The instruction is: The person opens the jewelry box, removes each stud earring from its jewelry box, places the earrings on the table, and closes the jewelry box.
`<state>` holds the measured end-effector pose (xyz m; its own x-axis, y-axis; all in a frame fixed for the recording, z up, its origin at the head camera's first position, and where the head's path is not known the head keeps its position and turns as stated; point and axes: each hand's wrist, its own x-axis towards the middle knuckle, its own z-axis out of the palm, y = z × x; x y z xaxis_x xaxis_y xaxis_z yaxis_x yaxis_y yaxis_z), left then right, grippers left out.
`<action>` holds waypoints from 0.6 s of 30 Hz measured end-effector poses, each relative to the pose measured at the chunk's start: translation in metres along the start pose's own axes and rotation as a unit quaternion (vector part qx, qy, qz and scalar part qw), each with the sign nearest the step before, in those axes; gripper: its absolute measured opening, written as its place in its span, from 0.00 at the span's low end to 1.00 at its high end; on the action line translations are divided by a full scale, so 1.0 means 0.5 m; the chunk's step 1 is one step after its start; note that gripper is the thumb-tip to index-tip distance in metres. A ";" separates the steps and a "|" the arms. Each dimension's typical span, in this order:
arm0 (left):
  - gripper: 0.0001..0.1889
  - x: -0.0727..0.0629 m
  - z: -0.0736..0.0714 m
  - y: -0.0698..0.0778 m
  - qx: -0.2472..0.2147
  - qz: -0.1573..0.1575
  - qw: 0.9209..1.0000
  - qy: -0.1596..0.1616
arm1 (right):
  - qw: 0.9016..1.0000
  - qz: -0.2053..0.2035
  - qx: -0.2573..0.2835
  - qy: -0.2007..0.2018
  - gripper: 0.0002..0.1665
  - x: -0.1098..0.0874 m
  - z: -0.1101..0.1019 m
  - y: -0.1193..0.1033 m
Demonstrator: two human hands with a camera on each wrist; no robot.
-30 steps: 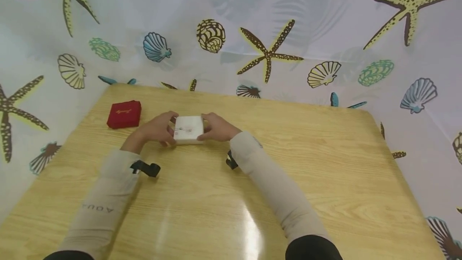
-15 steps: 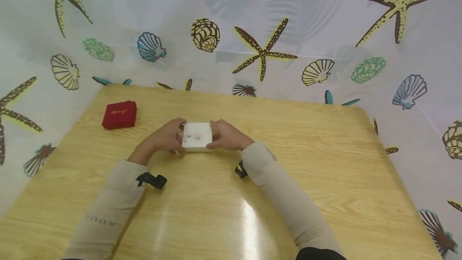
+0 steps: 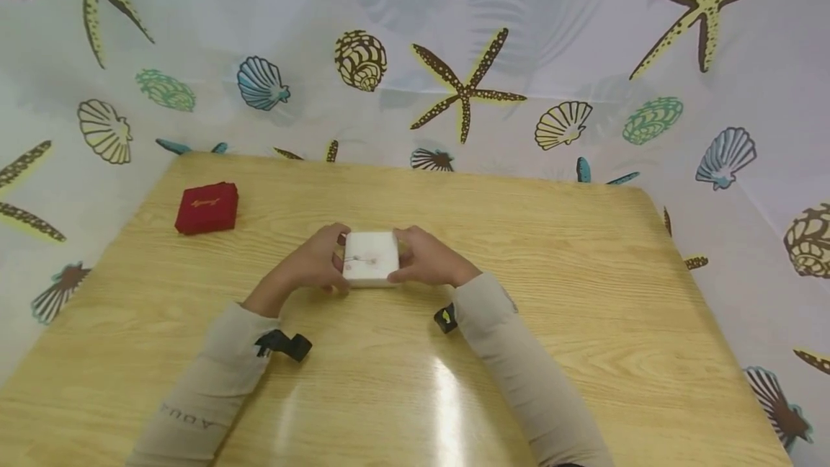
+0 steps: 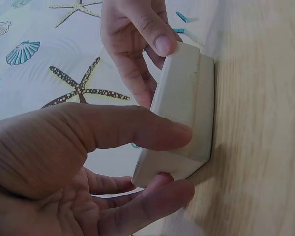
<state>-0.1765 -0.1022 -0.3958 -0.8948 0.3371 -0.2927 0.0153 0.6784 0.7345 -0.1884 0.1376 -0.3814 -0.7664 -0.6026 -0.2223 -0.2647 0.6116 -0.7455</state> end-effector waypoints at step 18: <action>0.59 -0.005 0.033 0.018 0.005 0.012 1.000 -0.005 | 0.994 0.063 -0.085 0.031 0.52 -0.044 -0.009 -0.037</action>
<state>-0.1668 -0.0863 -0.3986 -0.8900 0.3596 -0.2803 0.0414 0.6759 0.7358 -0.1694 0.1417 -0.3602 -0.8331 -0.4859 -0.2644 -0.2545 0.7611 -0.5966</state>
